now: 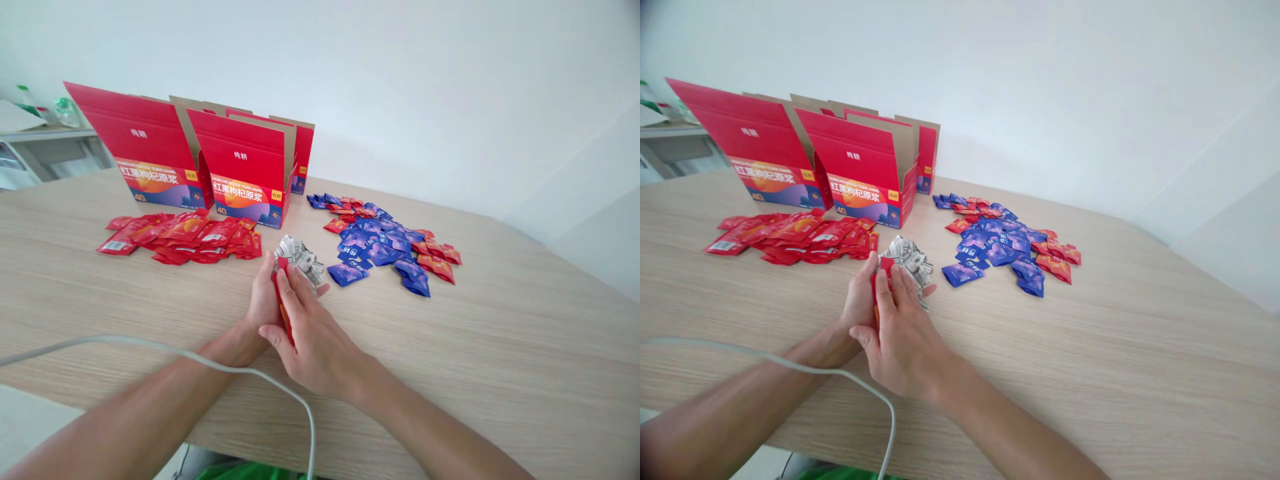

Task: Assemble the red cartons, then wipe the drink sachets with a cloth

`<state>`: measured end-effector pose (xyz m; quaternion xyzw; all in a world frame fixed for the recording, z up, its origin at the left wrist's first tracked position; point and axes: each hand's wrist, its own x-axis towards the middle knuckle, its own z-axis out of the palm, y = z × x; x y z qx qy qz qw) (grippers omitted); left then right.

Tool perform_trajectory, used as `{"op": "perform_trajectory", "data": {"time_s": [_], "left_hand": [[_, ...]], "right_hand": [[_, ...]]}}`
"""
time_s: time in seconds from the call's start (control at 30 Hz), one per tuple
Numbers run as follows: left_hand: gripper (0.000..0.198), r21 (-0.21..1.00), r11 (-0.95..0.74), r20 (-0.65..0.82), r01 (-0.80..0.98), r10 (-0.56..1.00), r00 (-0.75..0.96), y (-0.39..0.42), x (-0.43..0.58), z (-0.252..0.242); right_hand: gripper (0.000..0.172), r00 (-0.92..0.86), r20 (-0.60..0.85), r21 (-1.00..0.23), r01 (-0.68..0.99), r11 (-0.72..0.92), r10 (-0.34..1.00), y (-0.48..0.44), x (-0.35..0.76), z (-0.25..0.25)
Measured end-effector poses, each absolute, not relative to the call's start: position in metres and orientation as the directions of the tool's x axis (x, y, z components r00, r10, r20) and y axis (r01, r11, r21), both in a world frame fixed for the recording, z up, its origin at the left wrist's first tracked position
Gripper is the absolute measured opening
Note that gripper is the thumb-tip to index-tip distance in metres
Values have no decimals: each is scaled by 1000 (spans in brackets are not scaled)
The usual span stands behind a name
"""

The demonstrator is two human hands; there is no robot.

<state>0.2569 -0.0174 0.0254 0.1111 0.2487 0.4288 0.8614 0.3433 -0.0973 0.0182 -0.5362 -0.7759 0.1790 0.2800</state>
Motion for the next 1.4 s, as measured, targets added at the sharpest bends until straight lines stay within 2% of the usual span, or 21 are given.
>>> {"op": "perform_trajectory", "data": {"time_s": [0.07, 0.13, 0.2, 0.27, 0.33, 0.4, 0.47, 0.53, 0.63, 0.8, 0.87, 1.0, 1.07, 1.13, 1.27, 1.4], "left_hand": [[68, 442, 607, -358, -660, 794, 491, -12, 253, 30], [70, 462, 572, -354, -677, 819, 451, -6, 253, 33], [66, 461, 520, -325, -719, 853, 409, -4, 256, 33], [62, 449, 514, -323, -731, 856, 404, -5, 262, 31], [60, 434, 536, -325, -724, 843, 428, -11, 269, 29], [58, 421, 566, -325, -709, 824, 464, -19, 274, 28], [56, 414, 582, -322, -700, 813, 485, -26, 277, 27], [55, 415, 581, -312, -700, 814, 490, -31, 277, 26], [53, 400, 581, -286, -709, 814, 505, -29, 273, 22], [51, 374, 614, -366, -695, 786, 498, -17, 263, 14], [51, 363, 597, -328, -715, 800, 502, -17, 265, 13], [47, 373, 560, -188, -740, 826, 531, -28, 274, 9], [46, 398, 554, -162, -731, 827, 539, -32, 274, 7], [44, 413, 544, -198, -730, 836, 511, -32, 269, 7], [45, 417, 608, -388, -675, 791, 473, -25, 254, 15], [60, 406, 688, -450, -601, 723, 524, -21, 249, 25]], "right_hand": [[70, -318, 297, -613, 659, 435, 900, -106, 348, 24], [64, -262, 405, -679, 555, 480, 876, -107, 356, 29], [57, -44, 491, -779, 426, 461, 870, -98, 366, 33], [55, 195, 471, -866, 286, 410, 860, -82, 374, 31], [53, 287, 443, -884, 296, 362, 849, -63, 380, 25], [48, 266, 485, -804, 510, 305, 833, -46, 384, 16], [50, 173, 526, -645, 719, 259, 833, -38, 384, 8], [59, 50, 498, -542, 797, 266, 866, -39, 380, 2], [73, -100, 401, -505, 805, 311, 911, -57, 364, -3], [92, -217, 351, -506, 774, 380, 911, -86, 339, -4], [91, -200, 343, -502, 787, 359, 918, -79, 340, 0], [88, -37, 319, -551, 806, 217, 947, -50, 350, 7], [90, -28, 324, -568, 794, 218, 946, -47, 350, 6], [94, -96, 329, -559, 782, 276, 939, -56, 344, 3], [105, -233, 249, -568, 751, 337, 940, -90, 329, -1], [95, -305, 227, -587, 715, 380, 925, -111, 331, 8]]}}
